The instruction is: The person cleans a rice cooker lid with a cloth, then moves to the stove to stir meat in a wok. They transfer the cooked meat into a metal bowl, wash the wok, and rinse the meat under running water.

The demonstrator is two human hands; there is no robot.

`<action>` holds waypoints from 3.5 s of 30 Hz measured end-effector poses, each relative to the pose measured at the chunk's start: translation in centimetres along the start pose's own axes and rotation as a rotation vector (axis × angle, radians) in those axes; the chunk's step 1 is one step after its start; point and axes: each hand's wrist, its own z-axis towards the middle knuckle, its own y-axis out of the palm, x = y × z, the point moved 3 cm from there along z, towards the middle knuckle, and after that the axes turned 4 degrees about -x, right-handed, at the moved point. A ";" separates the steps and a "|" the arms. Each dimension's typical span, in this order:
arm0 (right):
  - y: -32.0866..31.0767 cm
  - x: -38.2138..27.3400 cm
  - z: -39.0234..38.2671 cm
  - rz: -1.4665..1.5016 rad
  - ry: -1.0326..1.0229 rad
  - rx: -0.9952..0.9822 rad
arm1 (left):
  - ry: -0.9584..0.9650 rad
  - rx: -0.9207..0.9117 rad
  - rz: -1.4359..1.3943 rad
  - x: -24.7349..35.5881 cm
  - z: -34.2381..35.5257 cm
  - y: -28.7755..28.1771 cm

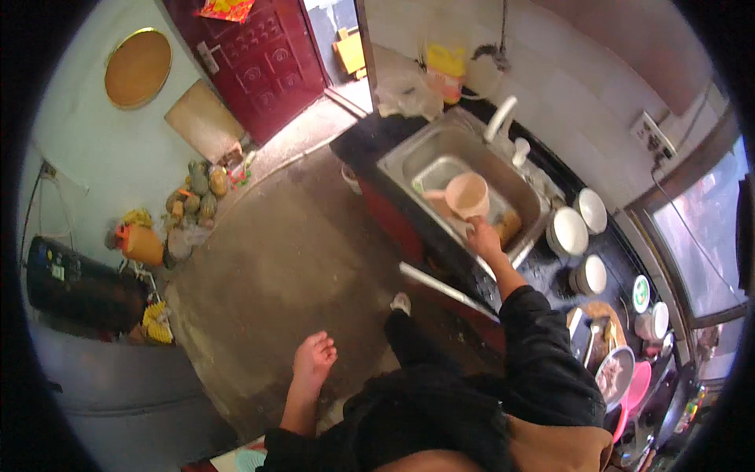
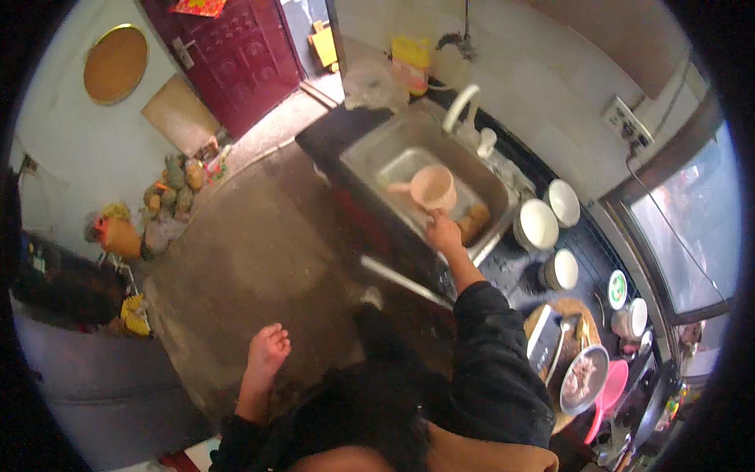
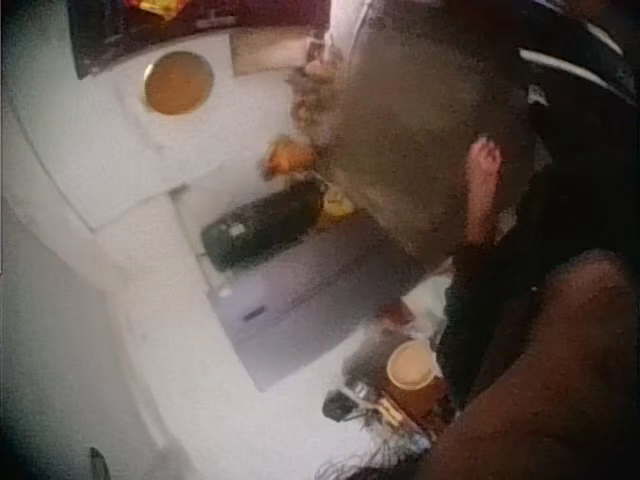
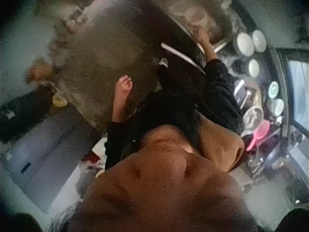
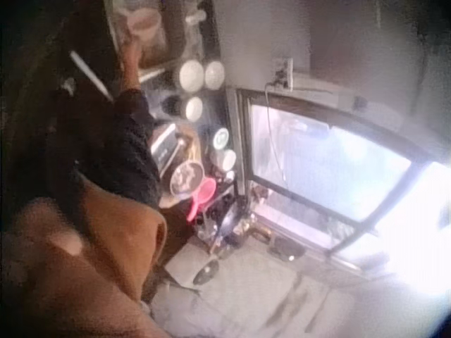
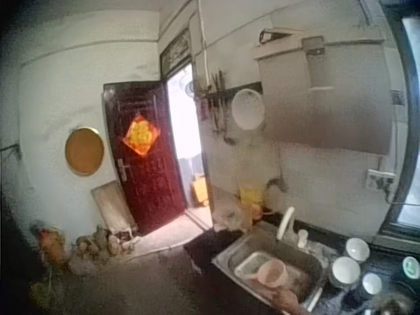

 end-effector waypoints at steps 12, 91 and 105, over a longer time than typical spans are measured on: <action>4.0 5.5 11.1 -0.493 0.113 -0.202 | -0.109 -0.065 0.239 12.4 16.1 11.4; -4.9 -25.3 33.6 1.169 0.668 0.367 | 0.767 -0.817 1.509 34.1 56.2 50.0; 7.5 -26.7 9.2 1.408 1.207 0.830 | 0.766 -0.881 1.212 20.5 58.2 63.1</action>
